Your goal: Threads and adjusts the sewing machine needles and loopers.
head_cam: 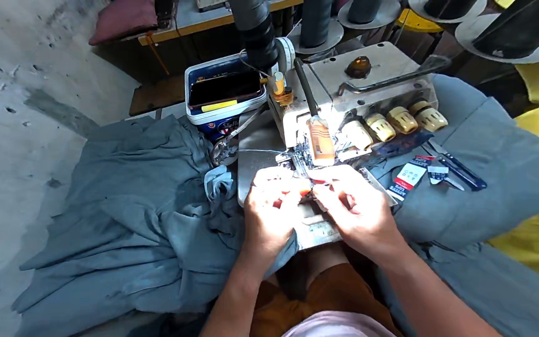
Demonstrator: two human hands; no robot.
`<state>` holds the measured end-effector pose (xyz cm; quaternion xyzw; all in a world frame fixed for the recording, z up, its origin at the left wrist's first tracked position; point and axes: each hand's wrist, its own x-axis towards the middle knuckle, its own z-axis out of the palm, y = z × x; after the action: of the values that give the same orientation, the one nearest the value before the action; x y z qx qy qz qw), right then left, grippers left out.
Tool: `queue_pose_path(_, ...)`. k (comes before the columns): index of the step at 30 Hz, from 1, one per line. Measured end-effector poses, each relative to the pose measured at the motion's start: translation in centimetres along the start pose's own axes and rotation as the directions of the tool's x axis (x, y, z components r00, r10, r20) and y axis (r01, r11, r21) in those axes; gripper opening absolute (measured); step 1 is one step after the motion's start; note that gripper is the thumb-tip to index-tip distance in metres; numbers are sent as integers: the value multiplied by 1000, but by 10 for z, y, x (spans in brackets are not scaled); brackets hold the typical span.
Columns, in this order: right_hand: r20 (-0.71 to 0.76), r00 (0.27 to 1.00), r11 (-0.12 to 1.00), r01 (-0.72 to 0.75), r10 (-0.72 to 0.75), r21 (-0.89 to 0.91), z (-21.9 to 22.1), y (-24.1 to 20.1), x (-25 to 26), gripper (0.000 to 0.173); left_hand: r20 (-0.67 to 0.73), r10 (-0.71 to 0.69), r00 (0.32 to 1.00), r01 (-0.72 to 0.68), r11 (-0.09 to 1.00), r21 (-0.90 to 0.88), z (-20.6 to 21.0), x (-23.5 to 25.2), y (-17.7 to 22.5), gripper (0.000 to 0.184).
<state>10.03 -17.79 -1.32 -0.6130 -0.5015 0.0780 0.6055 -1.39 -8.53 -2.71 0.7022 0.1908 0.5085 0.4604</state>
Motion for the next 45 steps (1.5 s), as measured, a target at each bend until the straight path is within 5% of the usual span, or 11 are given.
queue_pose_path(4,-69,997,999,-33,31,-30,-10,1,-4,15,190,208,959,-263,904,336,-7,7,-2,7)
queue_pose_path(16,15,941,941,-338,337,23,-10,-2,-5,12,358,218,908,-364,834,415,-8,9,-4,18)
queue_pose_path(22,17,974,974,-225,226,-24,-5,6,-7,9,385,234,893,-399,807,436,-8,9,-5,10)
queue_pose_path(32,-81,993,991,-93,85,-100,5,1,-9,17,463,233,855,-337,929,154,-23,19,-15,13)
queue_pose_path(36,-118,993,996,-17,7,-86,10,-1,-11,18,533,237,812,-375,912,166,-31,30,-20,13)
queue_pose_path(41,-72,988,984,130,-140,-124,-22,8,-23,19,640,283,715,-634,648,422,-82,99,-64,17)
queue_pose_path(45,-234,972,961,-87,25,-262,-78,17,-14,17,617,27,786,-500,615,610,-155,153,-60,29)
